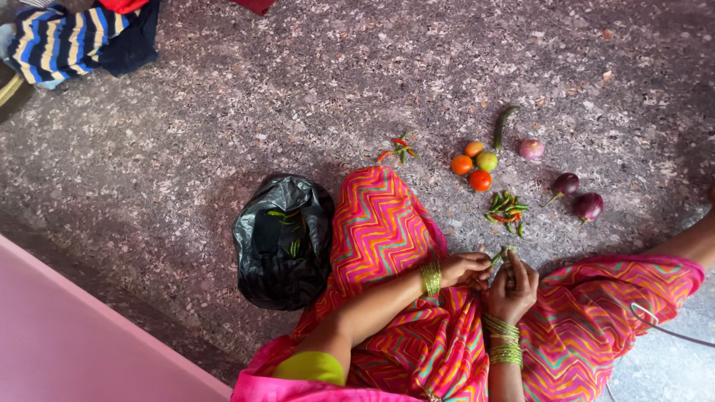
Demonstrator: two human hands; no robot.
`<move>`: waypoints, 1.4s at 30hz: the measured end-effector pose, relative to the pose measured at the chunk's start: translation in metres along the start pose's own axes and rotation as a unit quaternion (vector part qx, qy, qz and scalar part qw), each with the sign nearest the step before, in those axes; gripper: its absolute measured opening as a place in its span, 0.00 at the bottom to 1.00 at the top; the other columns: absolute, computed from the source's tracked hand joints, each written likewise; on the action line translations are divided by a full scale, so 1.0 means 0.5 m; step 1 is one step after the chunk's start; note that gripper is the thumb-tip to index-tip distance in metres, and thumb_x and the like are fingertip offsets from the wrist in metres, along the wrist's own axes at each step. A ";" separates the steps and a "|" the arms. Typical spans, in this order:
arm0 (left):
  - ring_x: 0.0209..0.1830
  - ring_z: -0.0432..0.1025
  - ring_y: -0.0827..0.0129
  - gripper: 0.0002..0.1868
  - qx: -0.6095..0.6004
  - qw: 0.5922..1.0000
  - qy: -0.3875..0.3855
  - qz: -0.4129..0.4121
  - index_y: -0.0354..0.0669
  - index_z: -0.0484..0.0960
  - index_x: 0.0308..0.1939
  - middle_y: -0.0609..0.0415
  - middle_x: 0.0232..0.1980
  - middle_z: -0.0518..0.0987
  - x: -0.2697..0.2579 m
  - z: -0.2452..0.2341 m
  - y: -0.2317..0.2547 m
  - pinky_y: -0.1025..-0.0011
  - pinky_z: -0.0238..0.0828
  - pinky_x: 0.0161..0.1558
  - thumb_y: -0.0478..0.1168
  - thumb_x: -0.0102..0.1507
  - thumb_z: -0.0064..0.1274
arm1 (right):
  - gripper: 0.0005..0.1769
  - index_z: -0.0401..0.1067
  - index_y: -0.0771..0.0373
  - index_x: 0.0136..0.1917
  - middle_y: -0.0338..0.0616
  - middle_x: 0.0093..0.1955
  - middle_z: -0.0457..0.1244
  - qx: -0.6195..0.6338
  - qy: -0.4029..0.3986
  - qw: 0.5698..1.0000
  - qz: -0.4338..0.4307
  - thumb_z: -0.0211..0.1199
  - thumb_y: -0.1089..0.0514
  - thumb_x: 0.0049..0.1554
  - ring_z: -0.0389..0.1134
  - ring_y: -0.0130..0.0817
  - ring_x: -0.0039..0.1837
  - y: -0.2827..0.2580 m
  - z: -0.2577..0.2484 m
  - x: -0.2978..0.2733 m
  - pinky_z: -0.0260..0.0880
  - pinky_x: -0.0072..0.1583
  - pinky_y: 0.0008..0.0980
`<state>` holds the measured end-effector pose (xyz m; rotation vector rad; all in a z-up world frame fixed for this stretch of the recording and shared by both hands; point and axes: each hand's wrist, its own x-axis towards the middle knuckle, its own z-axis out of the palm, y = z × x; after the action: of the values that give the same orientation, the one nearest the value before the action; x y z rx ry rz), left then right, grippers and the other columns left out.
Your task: The person removes the stems from small green chilies by hand while sitting on the floor, placing the processed chilies into a pile and then putting them into a black plastic bag.
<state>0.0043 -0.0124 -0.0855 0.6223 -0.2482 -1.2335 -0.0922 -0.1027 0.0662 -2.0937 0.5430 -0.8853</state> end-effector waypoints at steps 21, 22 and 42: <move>0.43 0.78 0.60 0.10 -0.080 0.986 -0.044 -0.140 0.44 0.74 0.50 0.56 0.39 0.76 -0.011 0.002 -0.002 0.60 0.76 0.50 0.45 0.76 0.44 | 0.12 0.72 0.61 0.61 0.38 0.52 0.68 0.474 -0.003 0.827 0.302 0.62 0.69 0.64 0.69 0.25 0.48 0.124 0.001 -0.021 0.72 0.50 0.26; 0.42 0.78 0.60 0.10 -0.059 0.989 -0.029 -0.133 0.44 0.74 0.49 0.56 0.38 0.76 -0.012 0.003 -0.003 0.60 0.76 0.49 0.45 0.76 0.44 | 0.12 0.73 0.61 0.60 0.38 0.51 0.68 0.485 -0.007 0.820 0.302 0.62 0.69 0.64 0.68 0.25 0.47 0.119 -0.001 -0.019 0.71 0.49 0.26; 0.34 0.73 0.75 0.18 0.387 0.914 0.093 0.076 0.40 0.79 0.46 0.56 0.33 0.77 -0.007 0.032 -0.012 0.71 0.72 0.40 0.50 0.75 0.41 | 0.06 0.76 0.62 0.58 0.33 0.43 0.67 0.266 0.036 0.920 0.285 0.65 0.62 0.68 0.63 0.18 0.40 0.137 0.022 -0.026 0.64 0.41 0.22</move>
<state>-0.0096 -0.0153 -0.0753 1.3715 -0.6263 -0.8888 -0.0983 -0.1302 0.0014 -1.3095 0.7958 -0.6656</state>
